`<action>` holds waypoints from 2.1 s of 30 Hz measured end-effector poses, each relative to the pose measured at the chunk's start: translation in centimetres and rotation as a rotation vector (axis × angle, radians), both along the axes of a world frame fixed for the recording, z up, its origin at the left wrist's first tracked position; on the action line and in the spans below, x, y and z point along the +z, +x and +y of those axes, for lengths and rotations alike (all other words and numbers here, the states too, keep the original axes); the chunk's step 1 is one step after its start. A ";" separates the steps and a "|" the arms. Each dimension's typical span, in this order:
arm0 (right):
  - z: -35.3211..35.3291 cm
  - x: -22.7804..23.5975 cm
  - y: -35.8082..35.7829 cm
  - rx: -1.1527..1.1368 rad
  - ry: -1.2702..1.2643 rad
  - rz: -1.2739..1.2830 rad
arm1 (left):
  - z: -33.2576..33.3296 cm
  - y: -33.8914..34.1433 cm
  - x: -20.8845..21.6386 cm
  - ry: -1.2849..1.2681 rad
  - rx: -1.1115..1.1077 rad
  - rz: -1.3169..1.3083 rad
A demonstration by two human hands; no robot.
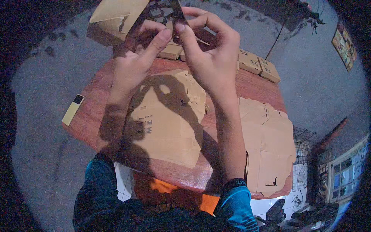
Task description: Manually folding and assembling cardboard food takeout boxes.
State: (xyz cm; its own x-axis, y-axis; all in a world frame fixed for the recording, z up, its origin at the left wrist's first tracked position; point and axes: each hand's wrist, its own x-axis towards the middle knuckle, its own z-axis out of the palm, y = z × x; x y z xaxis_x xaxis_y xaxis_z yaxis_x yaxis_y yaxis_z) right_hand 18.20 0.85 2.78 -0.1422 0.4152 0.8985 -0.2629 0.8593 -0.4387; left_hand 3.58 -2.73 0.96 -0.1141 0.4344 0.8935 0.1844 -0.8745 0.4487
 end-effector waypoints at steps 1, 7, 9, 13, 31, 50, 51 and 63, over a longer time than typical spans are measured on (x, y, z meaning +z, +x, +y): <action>0.0 0.0 -0.1 0.051 0.003 0.018 | 0.1 -0.2 0.0 -0.051 0.065 0.026; 0.1 -0.1 0.1 0.053 0.014 0.008 | 0.9 -0.7 -0.4 -0.039 0.021 0.022; 0.3 0.0 0.3 0.054 -0.013 0.033 | 1.0 -0.5 -0.5 -0.059 -0.061 -0.008; 0.8 -0.1 0.4 -0.007 0.022 -0.009 | 1.0 -0.2 -0.7 -0.114 -0.075 -0.049; 1.1 -0.4 -0.8 0.005 0.071 0.031 | 0.7 -0.5 -0.4 -0.153 0.033 0.031; 0.6 0.2 0.6 0.127 -0.031 -0.034 | 0.7 -0.2 -0.6 0.106 0.355 0.126; 0.3 0.4 0.7 0.127 -0.031 -0.035 | 0.6 -0.1 -0.6 0.106 0.356 0.125; 1.0 -0.1 0.9 0.080 -0.006 -0.076 | -0.2 0.0 -0.8 0.019 0.364 0.100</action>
State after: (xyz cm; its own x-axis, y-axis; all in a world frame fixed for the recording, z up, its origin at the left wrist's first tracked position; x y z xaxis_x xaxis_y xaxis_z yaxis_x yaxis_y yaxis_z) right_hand 19.07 1.88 2.71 -0.2431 0.4050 0.8814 -0.2960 0.8344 -0.4650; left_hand 3.58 -2.92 0.14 -0.1702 0.3647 0.9154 0.5267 -0.7515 0.3973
